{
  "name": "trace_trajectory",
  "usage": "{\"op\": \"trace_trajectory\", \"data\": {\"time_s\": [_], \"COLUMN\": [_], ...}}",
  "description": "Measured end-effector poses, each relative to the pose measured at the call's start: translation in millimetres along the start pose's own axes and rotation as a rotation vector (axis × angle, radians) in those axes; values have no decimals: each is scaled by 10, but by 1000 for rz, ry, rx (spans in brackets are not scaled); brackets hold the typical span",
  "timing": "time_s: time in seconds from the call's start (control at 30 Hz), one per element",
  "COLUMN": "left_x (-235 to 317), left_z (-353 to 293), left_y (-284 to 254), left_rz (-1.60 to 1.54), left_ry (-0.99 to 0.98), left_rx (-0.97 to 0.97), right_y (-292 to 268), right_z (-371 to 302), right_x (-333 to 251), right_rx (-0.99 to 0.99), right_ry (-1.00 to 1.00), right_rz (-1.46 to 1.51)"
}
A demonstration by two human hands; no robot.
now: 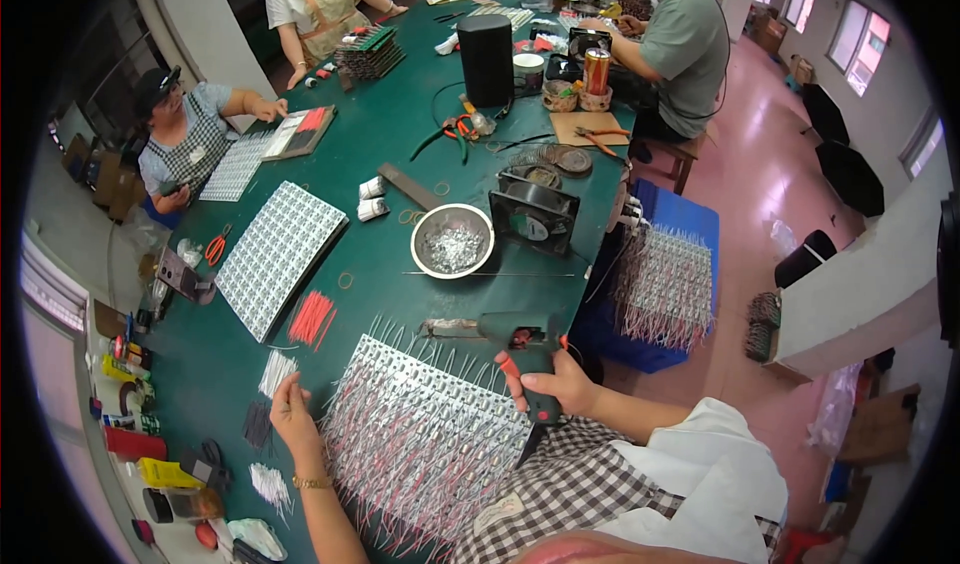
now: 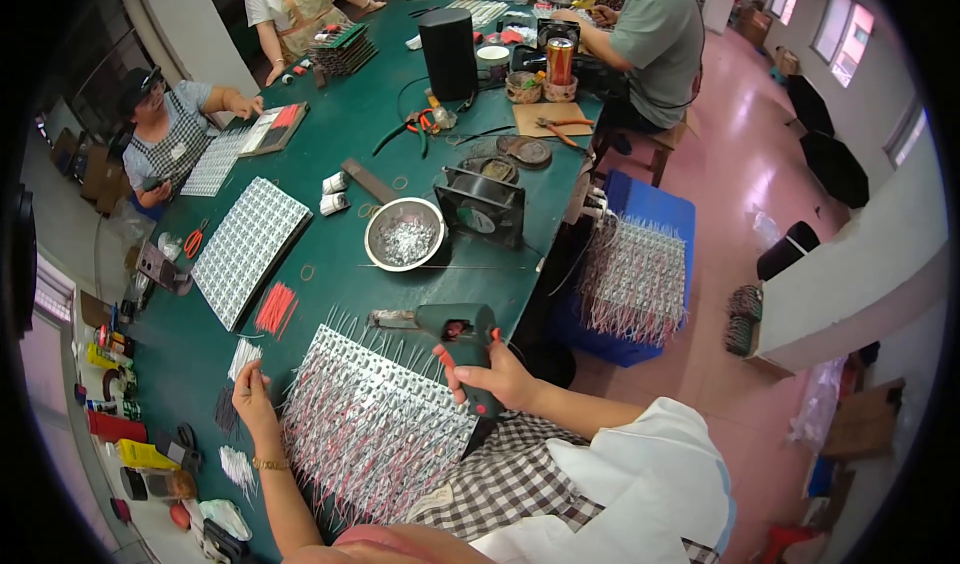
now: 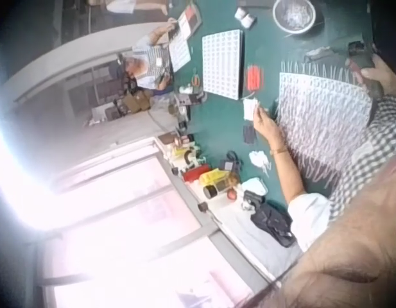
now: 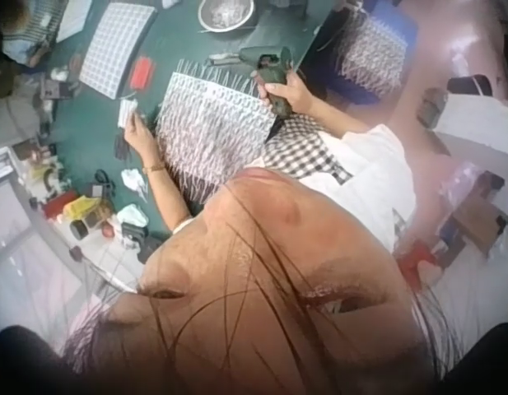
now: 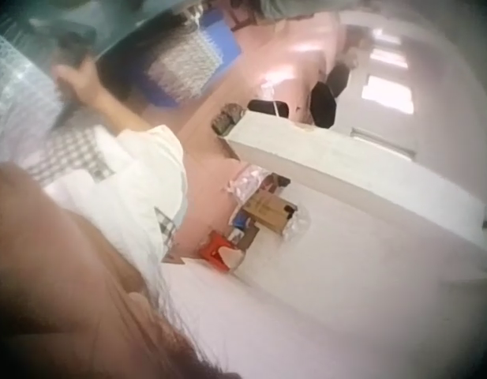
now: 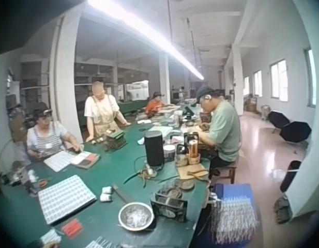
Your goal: The person solders wire leads onto an LED board using a soldering iron, attaching red, black, and white wires to the board.
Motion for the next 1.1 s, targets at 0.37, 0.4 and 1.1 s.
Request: {"op": "trace_trajectory", "data": {"time_s": [0.37, 0.4, 1.1], "left_x": [1093, 1040, 485], "left_z": [139, 173, -36], "left_y": [545, 637, 922], "left_rz": [450, 456, 620], "left_ry": [251, 194, 137], "left_rx": [-122, -134, -1], "right_y": [284, 284, 397], "right_z": [584, 629, 930], "right_x": [66, 107, 265], "right_rx": [-79, -74, -49], "right_ry": [39, 40, 106], "right_rz": [-14, 11, -21]}}
Point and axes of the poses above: each hand's wrist, its own z-axis towards the middle knuckle, its own y-axis out of the palm, x = y × z, the point moved 7 cm from there along z, towards the middle knuckle, and after that the axes turned 8 degrees about z, right-handed, at the moved point
